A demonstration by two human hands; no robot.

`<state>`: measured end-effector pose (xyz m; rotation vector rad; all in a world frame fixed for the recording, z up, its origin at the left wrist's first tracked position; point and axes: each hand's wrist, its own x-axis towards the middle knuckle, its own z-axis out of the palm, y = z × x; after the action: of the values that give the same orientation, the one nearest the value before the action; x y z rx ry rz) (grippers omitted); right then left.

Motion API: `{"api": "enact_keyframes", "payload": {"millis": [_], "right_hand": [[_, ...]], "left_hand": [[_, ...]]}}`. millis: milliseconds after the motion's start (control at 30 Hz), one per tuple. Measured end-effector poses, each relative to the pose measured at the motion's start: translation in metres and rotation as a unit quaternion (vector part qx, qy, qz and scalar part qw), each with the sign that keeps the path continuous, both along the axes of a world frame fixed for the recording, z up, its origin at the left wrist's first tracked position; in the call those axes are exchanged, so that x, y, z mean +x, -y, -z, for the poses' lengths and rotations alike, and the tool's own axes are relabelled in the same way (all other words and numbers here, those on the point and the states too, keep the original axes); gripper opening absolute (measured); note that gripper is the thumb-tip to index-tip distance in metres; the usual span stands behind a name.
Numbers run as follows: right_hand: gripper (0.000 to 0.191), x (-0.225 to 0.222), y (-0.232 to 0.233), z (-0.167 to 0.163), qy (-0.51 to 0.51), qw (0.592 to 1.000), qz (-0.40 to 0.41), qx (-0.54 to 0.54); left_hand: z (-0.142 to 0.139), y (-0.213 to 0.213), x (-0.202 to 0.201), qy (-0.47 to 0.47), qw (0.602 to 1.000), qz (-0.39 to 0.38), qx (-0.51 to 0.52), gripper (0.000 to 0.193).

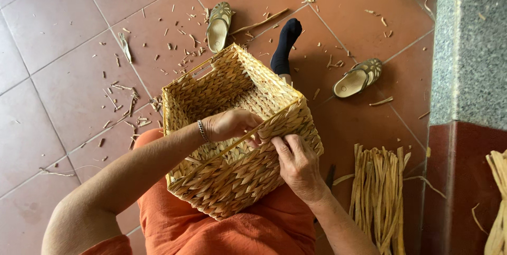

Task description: The person sits on the floor with a square woven water-hyacinth basket on their lap and weaves thin plant strips around the rim, tucking and tightening each strip by hand. They rotate the basket to reach new sections, pull strips from a bundle beside them, and at one point pick up scissors from the floor.

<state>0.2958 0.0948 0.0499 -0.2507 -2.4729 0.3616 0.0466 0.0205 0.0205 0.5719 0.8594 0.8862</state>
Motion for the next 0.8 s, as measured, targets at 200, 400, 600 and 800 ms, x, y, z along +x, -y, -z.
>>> {"api": "enact_keyframes", "payload": {"millis": [200, 400, 600, 800], "right_hand": [[0.016, -0.001, -0.005, -0.01, -0.05, 0.985, 0.009, -0.167], [0.011, -0.001, -0.003, -0.019, -0.048, 0.991, 0.053, -0.116], [0.019, 0.008, -0.011, -0.009, 0.008, 0.999, 0.008, -0.044], [0.013, 0.012, -0.015, 0.009, -0.041, 0.996, 0.022, -0.079]], "left_hand": [[0.022, 0.0, 0.016, -0.066, 0.997, -0.043, 0.015, 0.028], [0.041, -0.009, 0.031, -0.094, 0.992, -0.073, 0.051, 0.024], [0.046, -0.012, 0.041, -0.116, 0.987, -0.086, 0.069, 0.024], [0.039, -0.018, 0.047, -0.126, 0.985, -0.1, 0.064, 0.023]]}}
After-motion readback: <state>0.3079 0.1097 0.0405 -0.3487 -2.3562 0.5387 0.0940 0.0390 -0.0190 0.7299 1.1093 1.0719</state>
